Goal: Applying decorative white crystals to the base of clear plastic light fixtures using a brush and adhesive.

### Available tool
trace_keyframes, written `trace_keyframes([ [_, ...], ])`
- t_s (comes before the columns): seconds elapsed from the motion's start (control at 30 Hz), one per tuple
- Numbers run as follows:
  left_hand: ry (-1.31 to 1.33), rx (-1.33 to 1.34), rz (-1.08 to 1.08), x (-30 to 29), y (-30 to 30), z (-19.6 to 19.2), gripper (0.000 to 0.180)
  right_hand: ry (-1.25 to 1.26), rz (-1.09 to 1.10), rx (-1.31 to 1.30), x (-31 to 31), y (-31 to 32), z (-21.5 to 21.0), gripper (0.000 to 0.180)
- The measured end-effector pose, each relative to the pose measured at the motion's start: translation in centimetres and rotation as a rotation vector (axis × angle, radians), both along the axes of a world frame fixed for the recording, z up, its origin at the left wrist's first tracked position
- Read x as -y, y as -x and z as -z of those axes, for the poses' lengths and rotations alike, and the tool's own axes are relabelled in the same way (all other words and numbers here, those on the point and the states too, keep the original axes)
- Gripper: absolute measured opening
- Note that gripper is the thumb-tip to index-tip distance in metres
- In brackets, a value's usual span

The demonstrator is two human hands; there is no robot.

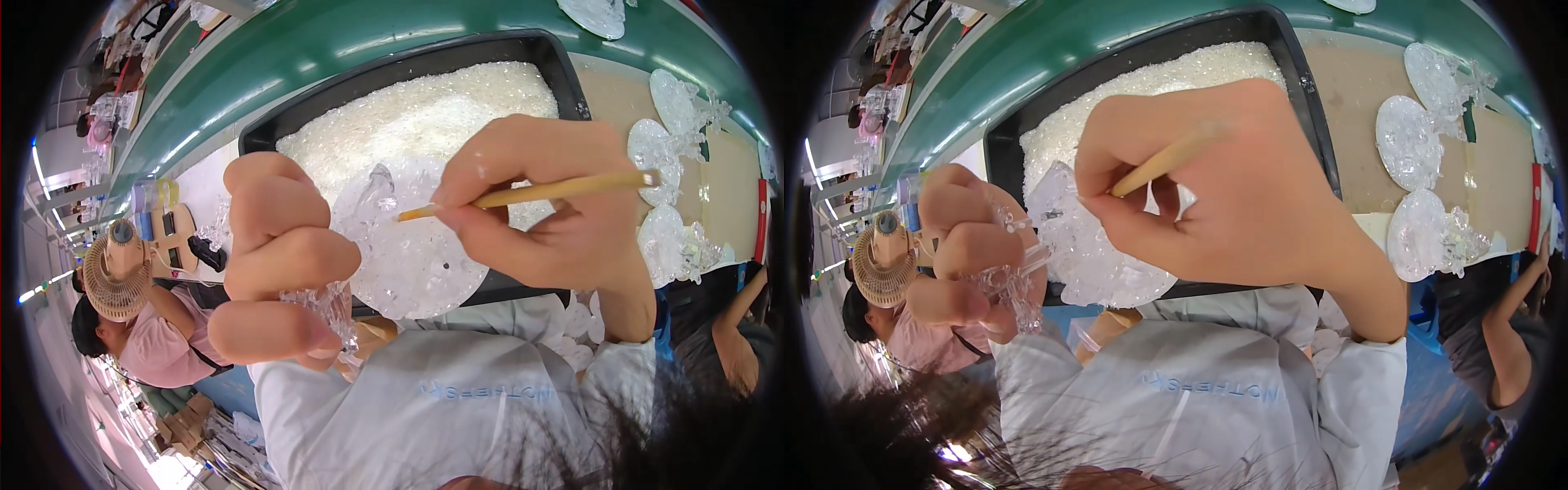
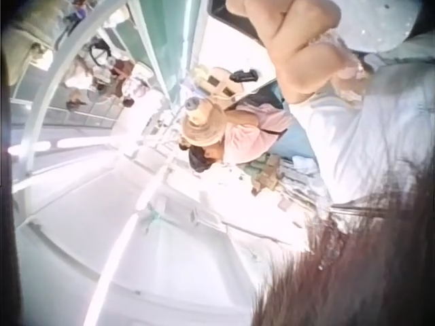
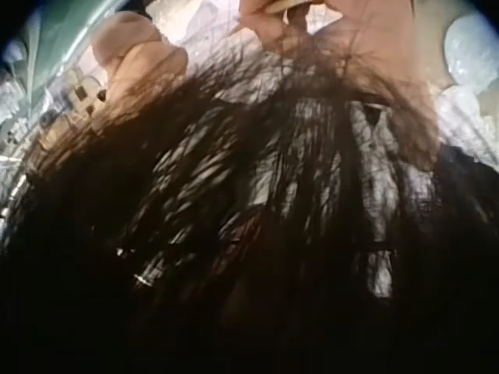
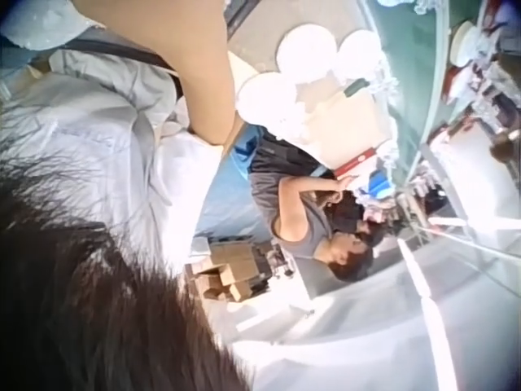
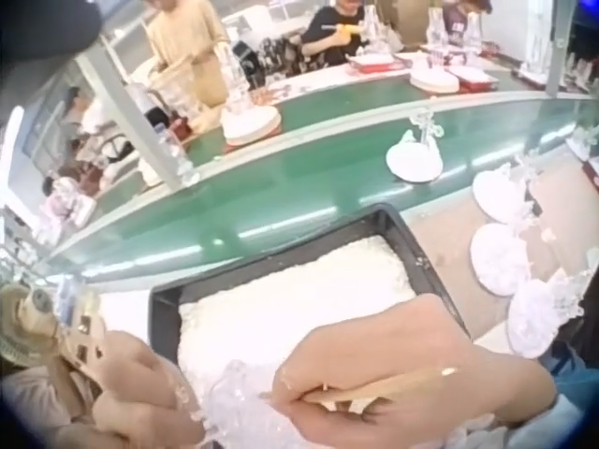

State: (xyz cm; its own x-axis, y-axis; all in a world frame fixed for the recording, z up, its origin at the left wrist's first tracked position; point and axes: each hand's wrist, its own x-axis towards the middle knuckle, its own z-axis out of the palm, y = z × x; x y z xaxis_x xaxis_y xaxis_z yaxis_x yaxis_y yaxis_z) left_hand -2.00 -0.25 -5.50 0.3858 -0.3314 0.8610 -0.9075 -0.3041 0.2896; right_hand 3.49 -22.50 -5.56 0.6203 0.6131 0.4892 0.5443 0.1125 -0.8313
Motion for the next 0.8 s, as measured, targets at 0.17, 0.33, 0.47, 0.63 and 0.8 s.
trace_keyframes([
  [0.17,-0.1,-0.09,0.055,-0.5,0.0,-1.0,0.028,-0.131,-0.057,0.052,0.4,0.1,0.0,0.017],
  [0.33,-0.063,-0.134,0.058,-0.6,0.0,-0.7,0.03,-0.082,-0.027,0.132,-0.1,-0.1,0.4,0.018],
  [0.47,-0.038,-0.18,0.033,-0.3,0.2,-1.0,0.03,-0.108,-0.051,0.085,0.0,-0.2,0.5,0.02],
  [0.63,-0.01,-0.174,0.025,-0.1,0.3,-0.7,0.03,-0.078,-0.018,0.176,-0.6,0.0,0.3,0.021],
  [0.8,0.02,-0.173,0.0,0.1,0.4,-0.6,0.028,-0.138,-0.06,0.161,-0.6,-0.2,0.7,0.02],
])
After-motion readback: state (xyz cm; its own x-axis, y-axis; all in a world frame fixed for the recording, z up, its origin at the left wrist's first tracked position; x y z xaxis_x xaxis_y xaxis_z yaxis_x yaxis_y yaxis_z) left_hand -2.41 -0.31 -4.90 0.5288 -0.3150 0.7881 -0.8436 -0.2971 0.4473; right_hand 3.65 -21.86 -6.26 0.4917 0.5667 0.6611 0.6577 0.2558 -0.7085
